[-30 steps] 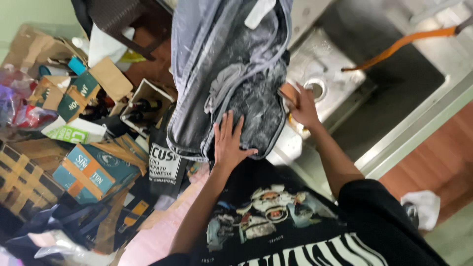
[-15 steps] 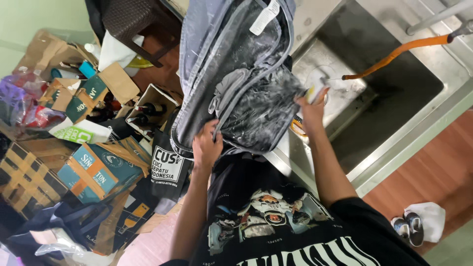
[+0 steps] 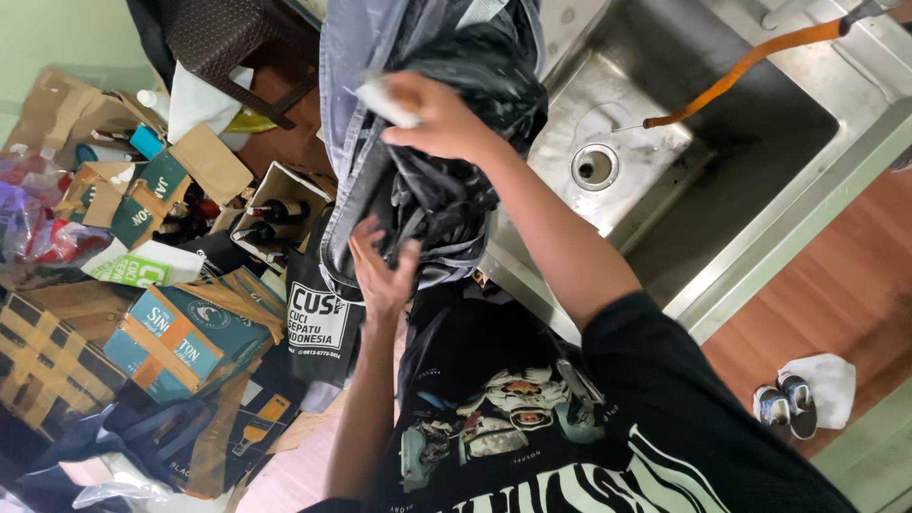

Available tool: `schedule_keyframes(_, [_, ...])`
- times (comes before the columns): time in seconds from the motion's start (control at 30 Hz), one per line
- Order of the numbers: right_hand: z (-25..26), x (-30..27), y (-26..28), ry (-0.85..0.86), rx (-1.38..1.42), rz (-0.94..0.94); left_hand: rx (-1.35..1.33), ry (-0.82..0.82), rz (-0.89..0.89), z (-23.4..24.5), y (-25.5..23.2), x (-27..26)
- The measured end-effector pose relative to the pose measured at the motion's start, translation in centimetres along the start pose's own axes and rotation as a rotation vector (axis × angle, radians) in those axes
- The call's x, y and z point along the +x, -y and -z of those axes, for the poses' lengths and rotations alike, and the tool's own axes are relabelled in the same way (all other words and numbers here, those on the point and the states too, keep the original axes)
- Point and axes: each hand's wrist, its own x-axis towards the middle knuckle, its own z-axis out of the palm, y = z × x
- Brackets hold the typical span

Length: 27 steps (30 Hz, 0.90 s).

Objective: The person cleans a gray bag by scrubbing the outer and inner surfaces with a orange brush and water at a sink.

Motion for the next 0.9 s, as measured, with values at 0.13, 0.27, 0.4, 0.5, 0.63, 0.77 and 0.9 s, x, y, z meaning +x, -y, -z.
schedule_keyframes(0.13, [2.1, -5.9, -1.7, -0.246, 0.361, -0.250, 0.590, -0.151, -0.451, -2.4, 2.0, -1.3])
schedule_keyframes(0.27, [3.7, -9.2, -8.6, -0.464, 0.581, -0.142, 0.828, 0.118, -0.395, -4.4, -0.8, -1.0])
schedule_keyframes(0.4, [4.8, -10.0, -11.4, -0.839, 0.375, -0.776, 0.484, 0.215, -0.055, -4.4, -0.9, 1.0])
schedule_keyframes(0.5, [2.7, -10.8, -12.2, -0.796, 0.694, -0.720, 0.276, -0.159, -0.373, -0.8, -1.8, 3.1])
schedule_keyframes(0.63, [-1.4, -9.3, -14.3, -0.911, 0.739, -0.756, 0.453, -0.250, -0.246, 2.2, -1.0, 9.5])
schedule_keyframes(0.77, [-3.7, -8.8, -13.1, -0.850, 0.539, -0.683, 0.340, 0.063, -0.032, 0.4, 1.1, 13.4])
schedule_keyframes(0.9, [-4.6, -8.4, -13.6, -0.809, 0.392, -0.601, 0.557, 0.061, -0.009, -4.8, 7.6, 16.2])
